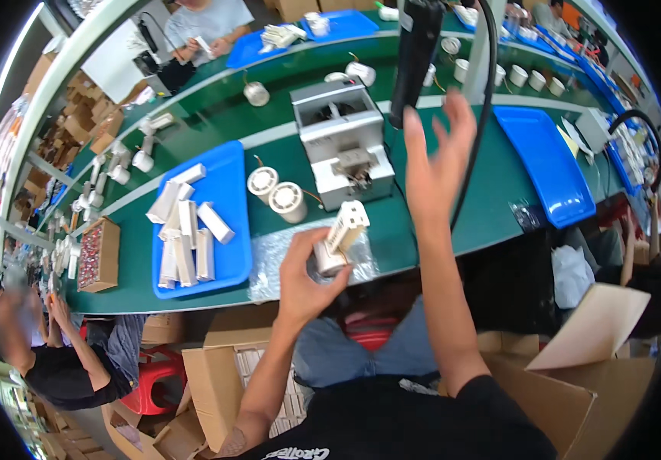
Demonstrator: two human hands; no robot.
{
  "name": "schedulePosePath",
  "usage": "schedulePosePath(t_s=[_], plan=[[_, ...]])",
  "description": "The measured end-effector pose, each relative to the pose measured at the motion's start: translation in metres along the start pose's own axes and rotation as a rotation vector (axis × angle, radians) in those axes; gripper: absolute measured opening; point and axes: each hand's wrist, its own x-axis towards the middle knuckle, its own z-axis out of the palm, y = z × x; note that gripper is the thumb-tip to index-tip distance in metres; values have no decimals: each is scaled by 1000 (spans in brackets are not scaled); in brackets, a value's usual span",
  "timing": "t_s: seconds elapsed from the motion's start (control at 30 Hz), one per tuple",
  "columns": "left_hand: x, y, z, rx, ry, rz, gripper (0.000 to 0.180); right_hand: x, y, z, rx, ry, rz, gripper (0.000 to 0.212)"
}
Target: Assembling plastic electronic housings using an electric screwdriver on an assembly line.
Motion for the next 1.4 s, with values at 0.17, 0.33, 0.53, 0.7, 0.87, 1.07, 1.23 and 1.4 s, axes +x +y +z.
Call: schedulePosePath(t_s=[0.17, 0.33, 0.53, 0.7, 0.87, 1.07, 1.23, 1.4], plan=[[0, -11, -10, -136, -43, -96, 64, 100, 33, 2, 319, -573, 61, 52], [7, -32, 3, -276, -35, -169, 68, 62, 14, -17, 694, -440, 222, 37], [3, -29, 1, -223, -61, -212, 70, 68, -56, 17, 849, -484, -45, 32], [8, -31, 6, -224, -46, -128, 69, 67, -84, 56, 779, -469, 17, 23], [10, -28, 5, -210, -16, -119, 69, 66, -77, 60, 734, -570, -1, 25], [7, -36, 6, -188, 20, -130, 70, 52, -74, 58, 746, -463, 49, 32], [14, -28, 8, -138, 42, -114, 68, 36, -85, 28, 768, -486, 32, 43], [11, -31, 10, -166, 58, -105, 69, 14, -90, 39, 849, -490, 65, 44]])
